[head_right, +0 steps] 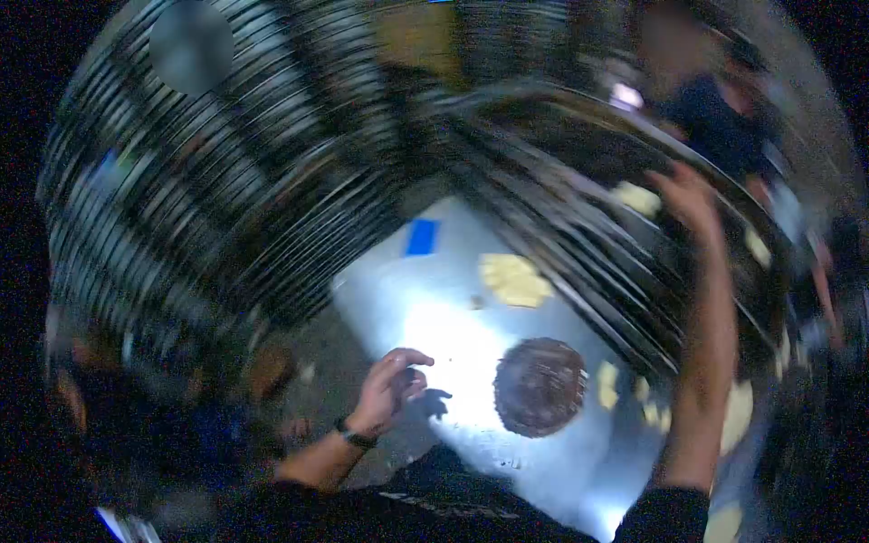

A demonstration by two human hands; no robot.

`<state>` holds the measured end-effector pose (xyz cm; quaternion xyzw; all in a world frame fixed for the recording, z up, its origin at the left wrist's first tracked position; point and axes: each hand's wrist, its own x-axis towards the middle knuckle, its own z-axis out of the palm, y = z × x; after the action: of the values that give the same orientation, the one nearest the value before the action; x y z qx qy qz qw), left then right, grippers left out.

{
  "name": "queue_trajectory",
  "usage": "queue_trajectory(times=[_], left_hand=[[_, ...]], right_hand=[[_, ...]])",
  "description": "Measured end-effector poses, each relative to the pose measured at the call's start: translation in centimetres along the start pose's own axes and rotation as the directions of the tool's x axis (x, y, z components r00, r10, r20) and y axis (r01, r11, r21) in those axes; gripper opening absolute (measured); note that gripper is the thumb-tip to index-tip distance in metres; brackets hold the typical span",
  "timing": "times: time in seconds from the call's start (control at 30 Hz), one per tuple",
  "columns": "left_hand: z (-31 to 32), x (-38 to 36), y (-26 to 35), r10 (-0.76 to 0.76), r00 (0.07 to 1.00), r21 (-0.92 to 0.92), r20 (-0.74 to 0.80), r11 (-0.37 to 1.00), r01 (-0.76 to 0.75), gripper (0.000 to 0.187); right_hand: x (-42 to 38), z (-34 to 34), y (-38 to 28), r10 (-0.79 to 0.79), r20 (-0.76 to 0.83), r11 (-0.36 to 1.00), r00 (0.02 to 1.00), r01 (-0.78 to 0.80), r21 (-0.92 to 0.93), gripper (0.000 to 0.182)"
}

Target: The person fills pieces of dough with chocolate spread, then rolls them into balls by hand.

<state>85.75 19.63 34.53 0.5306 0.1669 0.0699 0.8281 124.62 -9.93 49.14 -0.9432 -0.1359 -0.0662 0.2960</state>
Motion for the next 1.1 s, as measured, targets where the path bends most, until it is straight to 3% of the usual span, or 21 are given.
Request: queue_trajectory(times=[0.03,0.1,0.13,0.17,0.27,0.3,0.33,0.37,0.4,0.43,0.5,0.57,0.6,0.73,0.77,0.83,0.87,0.9,0.97,1.03,1.1], left_hand=[[0.3,-1.6,-0.3,0.007,0.997,-0.027,-0.08,1.0,-0.009,0.028],[-0.1,-5.1,-1.6,0.068,0.988,-0.087,-0.139,0.993,-0.081,0.027],[-0.4,-6.8,-2.7,0.107,0.977,-0.125,-0.184,0.983,-0.131,0.027],[-0.6,-8.6,-3.6,0.137,0.968,-0.157,-0.208,0.973,-0.171,0.027],[-1.2,-14.1,-4.7,0.091,0.94,-0.254,-0.329,0.95,-0.181,0.027],[-1.4,-15.3,-4.9,0.088,0.932,-0.269,-0.351,0.944,-0.19,0.027],[-1.3,-16.8,-4.7,0.089,0.913,-0.252,-0.399,0.946,-0.203,0.027],[-1.6,-17.8,-4.7,0.113,0.899,-0.238,-0.423,0.943,-0.231,0.027],[-2.1,-18.6,-4.9,0.129,0.887,-0.231,-0.443,0.94,-0.252,0.026],[-2.3,-19.1,-5.4,0.127,0.881,-0.232,-0.456,0.939,-0.256,0.026],[-2.6,-19.5,-5.4,0.149,0.89,-0.263,-0.43,0.923,-0.281,0.026],[-1.8,-20.0,-4.8,0.151,0.901,-0.28,-0.407,0.918,-0.28,0.025],[-1.8,-19.9,-5.1,0.187,0.911,-0.304,-0.369,0.902,-0.308,0.025],[-2.5,-19.7,-5.0,0.166,0.938,-0.308,-0.304,0.915,-0.261,0.028],[-2.9,-20.1,-4.5,0.162,0.943,-0.266,-0.29,0.933,-0.242,0.029],[-4.8,-21.0,-4.2,0.174,0.951,-0.258,-0.256,0.936,-0.24,0.029],[-6.2,-21.5,-3.9,0.17,0.95,-0.241,-0.263,0.942,-0.235,0.028],[-7.5,-22.3,-4.0,0.151,0.951,-0.235,-0.268,0.947,-0.217,0.027],[-9.6,-22.4,-5.0,0.096,0.956,-0.157,-0.279,0.977,-0.144,0.028],[-10.6,-20.6,-6.2,0.048,0.96,-0.001,-0.277,0.999,-0.051,0.031],[-9.2,-18.9,-5.6,0.065,0.968,0.154,-0.243,0.988,-0.028,0.031]], right_hand=[[-4.4,-0.5,-3.1,-0.059,-0.147,0.957,0.987,0.097,0.273,0.047],[-8.4,0.9,0.7,-0.113,-0.203,0.703,0.973,0.222,0.676,0.037],[-11.2,1.6,2.1,-0.392,-0.185,0.709,0.901,0.424,0.563,0.037],[-13.2,4.0,5.7,-0.435,-0.113,0.8,0.893,0.441,0.407,0.04],[-19.5,12.3,18.2,-0.158,0.346,0.957,0.925,0.057,0.284,0.038],[-21.6,14.4,22.1,-0.092,0.384,0.972,0.919,0.167,-0.168,0.046],[-24.5,16.7,25.3,-0.344,0.212,0.846,0.915,0.399,-0.353,0.045],[-25.9,19.3,28.0,-0.464,0.201,0.835,0.862,0.502,-0.226,0.047],[-24.2,24.0,36.5,-0.299,0.404,0.947,0.865,0.32,0.016,0.048],[-29.4,20.4,27.8,-0.33,0.333,0.835,0.883,0.438,-0.333,0.049],[-32.2,19.0,23.3,-0.357,0.152,0.902,0.922,0.382,-0.2,0.05],[-31.1,18.3,24.5,-0.428,0.263,0.874,0.865,0.47,-0.125,0.053],[-31.1,18.9,24.5,-0.336,0.209,0.937,0.919,0.348,-0.026,0.044],[-29.3,19.3,24.9,-0.376,0.101,0.924,0.921,0.364,0.121,0.03],[-28.9,18.7,25.6,-0.356,0.103,0.931,0.929,0.362,-0.044,0.032],[-26.3,21.6,36.3,0.055,-0.224,0.909,0.973,-0.142,-0.393,0.041],[-26.7,19.9,34.2,0.07,-0.282,0.948,0.957,-0.152,-0.279,0.035],[-27.0,18.3,31.9,0.006,-0.32,1.0,0.947,-0.011,-0.013,0.03],[-28.8,17.1,23.6,-0.065,-0.313,0.921,0.948,0.177,0.346,0.019],[-32.2,17.8,12.3,-0.086,-0.216,0.892,0.973,0.171,0.418,0.025],[-35.7,22.4,3.6,-0.223,-0.033,0.653,0.974,0.175,0.737,0.017]])
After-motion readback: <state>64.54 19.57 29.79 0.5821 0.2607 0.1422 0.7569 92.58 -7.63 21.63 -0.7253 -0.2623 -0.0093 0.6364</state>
